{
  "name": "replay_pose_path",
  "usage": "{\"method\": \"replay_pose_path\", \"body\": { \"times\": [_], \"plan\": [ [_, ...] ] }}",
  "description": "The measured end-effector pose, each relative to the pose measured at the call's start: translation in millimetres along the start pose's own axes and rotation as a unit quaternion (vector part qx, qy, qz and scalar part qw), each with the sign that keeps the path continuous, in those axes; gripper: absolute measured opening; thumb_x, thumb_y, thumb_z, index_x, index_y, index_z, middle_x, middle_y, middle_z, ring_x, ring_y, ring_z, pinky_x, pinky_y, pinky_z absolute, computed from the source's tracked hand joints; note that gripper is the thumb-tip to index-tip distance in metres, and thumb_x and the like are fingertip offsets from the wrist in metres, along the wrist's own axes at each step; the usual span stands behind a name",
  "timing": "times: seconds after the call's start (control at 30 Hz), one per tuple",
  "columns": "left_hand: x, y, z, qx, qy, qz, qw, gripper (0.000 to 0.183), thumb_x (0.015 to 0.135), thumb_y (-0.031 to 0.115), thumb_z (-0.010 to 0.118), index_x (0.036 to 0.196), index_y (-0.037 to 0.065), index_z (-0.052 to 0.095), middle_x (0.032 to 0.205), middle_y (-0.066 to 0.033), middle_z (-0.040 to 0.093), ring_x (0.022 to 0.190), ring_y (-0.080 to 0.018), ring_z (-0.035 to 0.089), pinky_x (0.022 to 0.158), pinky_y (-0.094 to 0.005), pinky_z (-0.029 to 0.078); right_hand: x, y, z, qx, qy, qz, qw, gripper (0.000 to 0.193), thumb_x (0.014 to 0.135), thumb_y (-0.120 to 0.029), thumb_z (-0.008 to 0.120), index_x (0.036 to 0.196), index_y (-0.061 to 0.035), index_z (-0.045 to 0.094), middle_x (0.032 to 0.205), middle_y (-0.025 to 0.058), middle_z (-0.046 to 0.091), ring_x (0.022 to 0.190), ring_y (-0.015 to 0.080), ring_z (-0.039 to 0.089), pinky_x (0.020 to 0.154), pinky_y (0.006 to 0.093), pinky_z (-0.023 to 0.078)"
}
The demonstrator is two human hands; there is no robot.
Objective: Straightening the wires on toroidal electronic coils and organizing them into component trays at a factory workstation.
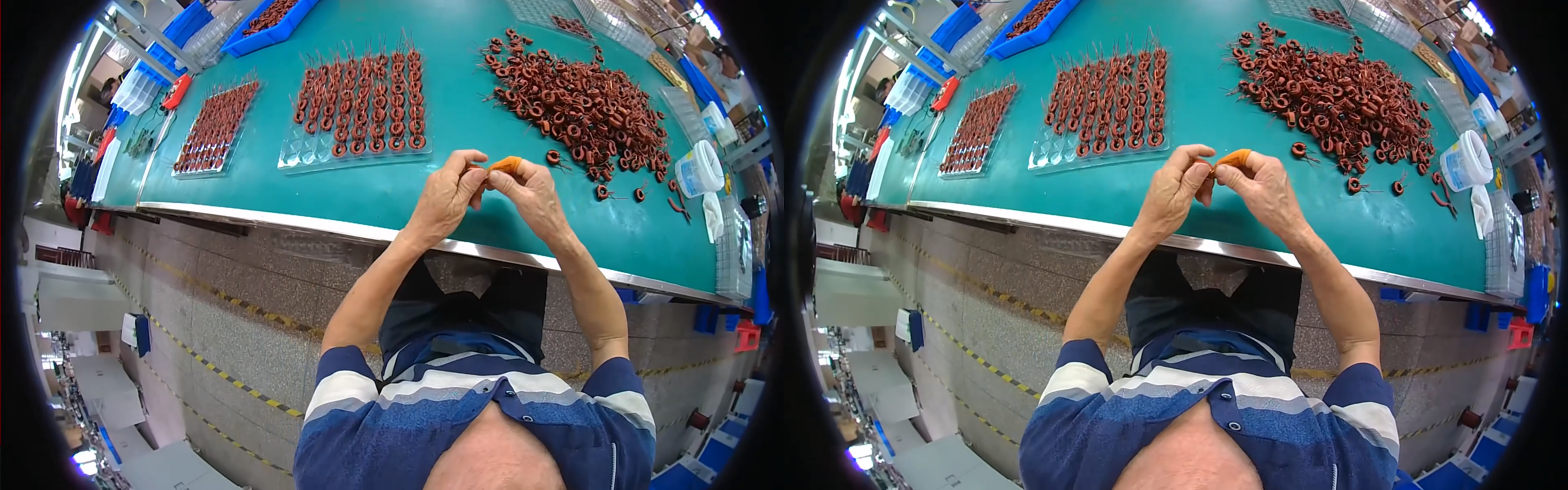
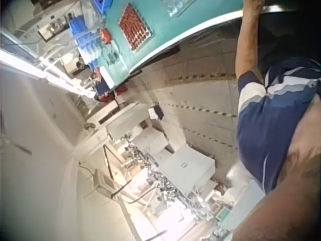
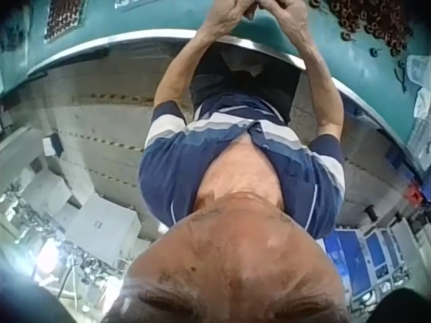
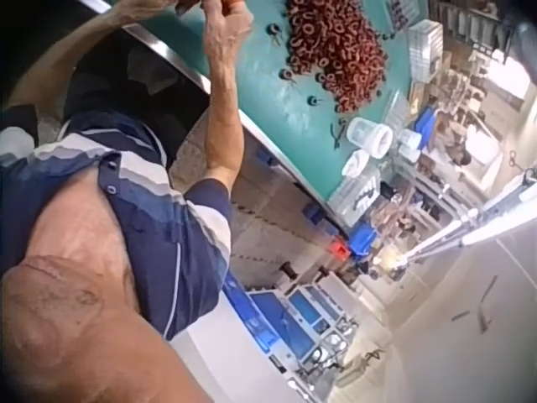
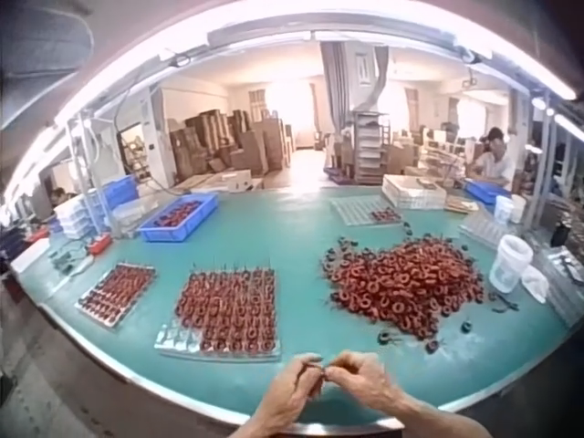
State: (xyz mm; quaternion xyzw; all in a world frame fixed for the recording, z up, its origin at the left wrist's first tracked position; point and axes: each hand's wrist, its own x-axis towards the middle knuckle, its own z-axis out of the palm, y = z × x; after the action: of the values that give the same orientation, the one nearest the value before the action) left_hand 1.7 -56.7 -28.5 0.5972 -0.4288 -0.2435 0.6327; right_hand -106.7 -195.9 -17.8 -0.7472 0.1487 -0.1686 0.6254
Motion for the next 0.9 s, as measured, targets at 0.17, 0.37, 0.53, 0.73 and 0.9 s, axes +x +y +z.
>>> {"method": "replay_pose_path", "body": {
  "times": [0.17, 0.37, 0.53, 0.73, 0.9],
  "plan": [
    [-10, -3, 1, -0.027, 0.01, -0.045, 0.999, 0.023, 0.097, 0.023, 0.051, 0.103, 0.001, 0.052, 0.072, -0.0045, 0.06, 0.055, -0.0094, 0.053, 0.052, -0.0225, 0.043, -5, -5, 8, 0.03, -0.006, 0.014, 0.999, 0.031, 0.093, -0.026, 0.059, 0.093, 0.0034, 0.066, 0.08, 0.0044, 0.066, 0.075, 0.0093, 0.059, 0.07, 0.0242, 0.049],
    [-18, 9, 11, -0.068, 0.018, -0.001, 0.998, 0.032, 0.087, 0.012, 0.067, 0.116, 0.005, 0.055, 0.082, -0.0046, 0.064, 0.065, -0.0081, 0.057, 0.058, -0.0217, 0.047, -7, -4, 7, 0.047, 0.013, -0.023, 0.999, 0.032, 0.094, -0.027, 0.058, 0.091, 0.0033, 0.066, 0.079, 0.0058, 0.066, 0.073, 0.0112, 0.06, 0.067, 0.0255, 0.049],
    [-16, 3, 23, 0.113, 0.132, 0.108, 0.979, 0.024, 0.084, 0.008, 0.067, 0.107, 0.004, 0.06, 0.084, -0.0097, 0.065, 0.07, -0.0173, 0.062, 0.061, -0.0281, 0.05, -8, -11, 10, -0.348, 0.182, -0.37, 0.842, 0.012, 0.081, -0.01, 0.068, 0.084, 0.0015, 0.064, 0.087, 0.0089, 0.063, 0.082, 0.0245, 0.06, 0.073, 0.0367, 0.045],
    [-6, -10, 43, 0.138, 0.19, 0.176, 0.956, 0.024, 0.08, -0.002, 0.06, 0.104, 0.003, 0.058, 0.084, -0.0148, 0.064, 0.075, -0.0293, 0.064, 0.064, -0.0345, 0.053, -30, -27, 23, -0.45, 0.126, -0.467, 0.751, 0.012, 0.072, -0.002, 0.07, 0.079, 0.0035, 0.061, 0.087, 0.0113, 0.061, 0.083, 0.0282, 0.059, 0.076, 0.0441, 0.043],
    [-8, 14, 35, -0.023, 0.109, 0.06, 0.992, 0.019, 0.086, 0.008, 0.064, 0.103, 0.002, 0.058, 0.072, -0.0073, 0.063, 0.055, -0.0141, 0.059, 0.05, -0.0258, 0.046, -28, -34, -8, -0.248, 0.13, -0.196, 0.94, 0.015, 0.087, -0.014, 0.064, 0.085, 0.0004, 0.068, 0.089, 0.0086, 0.063, 0.079, 0.0208, 0.058, 0.067, 0.0296, 0.045]
  ]
}}
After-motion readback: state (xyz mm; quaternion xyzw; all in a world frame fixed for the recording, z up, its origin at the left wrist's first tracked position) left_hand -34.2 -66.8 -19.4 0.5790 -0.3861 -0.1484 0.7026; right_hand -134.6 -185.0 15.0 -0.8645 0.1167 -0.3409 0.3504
